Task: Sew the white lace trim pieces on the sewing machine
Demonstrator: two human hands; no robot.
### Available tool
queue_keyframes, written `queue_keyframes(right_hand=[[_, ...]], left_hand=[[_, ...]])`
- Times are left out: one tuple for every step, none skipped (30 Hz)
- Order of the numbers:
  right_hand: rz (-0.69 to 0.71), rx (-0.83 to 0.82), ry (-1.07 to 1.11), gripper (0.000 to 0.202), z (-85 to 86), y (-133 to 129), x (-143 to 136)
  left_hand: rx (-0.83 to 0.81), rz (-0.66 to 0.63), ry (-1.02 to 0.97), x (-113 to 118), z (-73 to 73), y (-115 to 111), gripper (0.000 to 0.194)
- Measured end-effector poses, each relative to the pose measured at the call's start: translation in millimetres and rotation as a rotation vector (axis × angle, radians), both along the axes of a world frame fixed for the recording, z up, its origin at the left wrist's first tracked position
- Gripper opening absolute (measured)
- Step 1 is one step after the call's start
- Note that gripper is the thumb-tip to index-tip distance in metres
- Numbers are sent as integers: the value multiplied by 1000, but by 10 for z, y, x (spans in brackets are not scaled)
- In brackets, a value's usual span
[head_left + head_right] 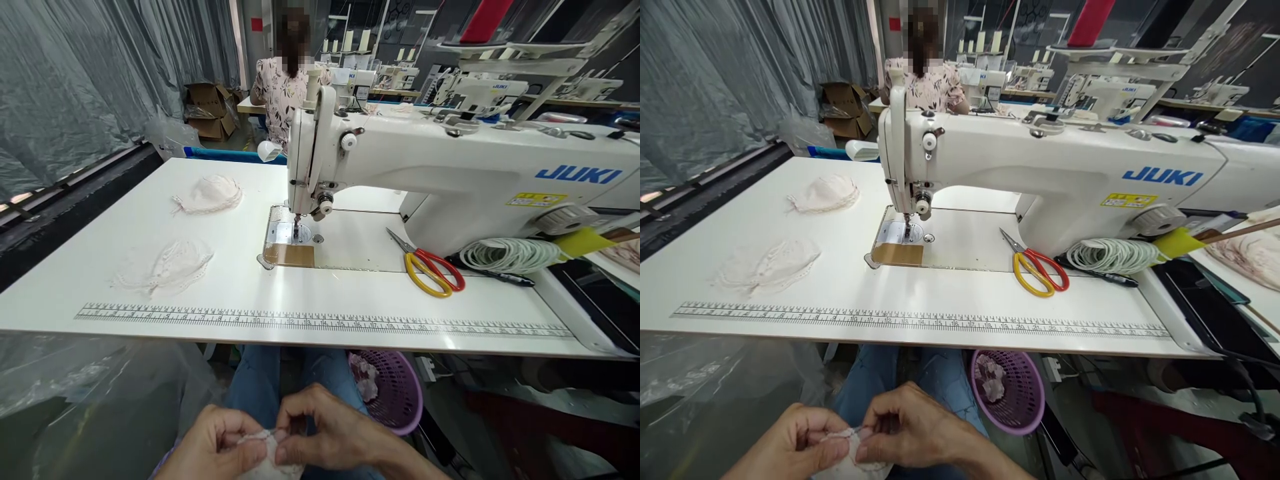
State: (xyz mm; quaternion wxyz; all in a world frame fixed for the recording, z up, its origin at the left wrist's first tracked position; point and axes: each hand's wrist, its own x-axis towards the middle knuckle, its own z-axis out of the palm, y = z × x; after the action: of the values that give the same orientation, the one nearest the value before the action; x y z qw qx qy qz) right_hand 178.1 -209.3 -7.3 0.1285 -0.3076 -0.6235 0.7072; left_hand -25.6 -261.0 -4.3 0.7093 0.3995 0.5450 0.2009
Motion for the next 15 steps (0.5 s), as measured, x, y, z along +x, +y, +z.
queue_keyframes(right_hand=[[7,4,-3,34,-1,3,5],[16,16,-7,33,-3,7,11],[23,37,-12,32,-8,10,16],[26,62,-17,31,-14,14,22],[26,88,-21,29,-21,17,29],[25,110,-23,28,-28,19,36],[31,128,-24,28,-36,20,43],[41,150,-24,28,-45,20,51],[51,176,-24,28,-54,20,59],[61,204,-24,28,-63,20,65],[67,229,-27,26,-72,20,70],[68,246,-32,23,-78,21,74],[66,255,-38,20,-83,22,75],[64,254,-42,17,-83,24,74],[62,250,-48,15,-81,26,71]], left_hand=[[2,-6,4,-2,-11,8,57],[2,-11,7,-3,-20,18,57],[3,-18,8,-4,-26,30,57],[2,-23,7,-5,-29,42,57],[1,-25,3,-6,-29,53,58],[3,-22,-2,-8,-27,64,58],[5,-16,-6,-10,-23,72,59],[5,-7,-11,-13,-19,78,58],[2,2,-18,-18,-16,81,57],[-1,10,-26,-23,-15,80,56],[-2,14,-35,-30,-18,75,55],[-4,16,-46,-37,-25,68,53],[-4,15,-56,-44,-34,59,52],[3,12,-60,-50,-45,50,52],[14,8,-58,-56,-56,42,51]])
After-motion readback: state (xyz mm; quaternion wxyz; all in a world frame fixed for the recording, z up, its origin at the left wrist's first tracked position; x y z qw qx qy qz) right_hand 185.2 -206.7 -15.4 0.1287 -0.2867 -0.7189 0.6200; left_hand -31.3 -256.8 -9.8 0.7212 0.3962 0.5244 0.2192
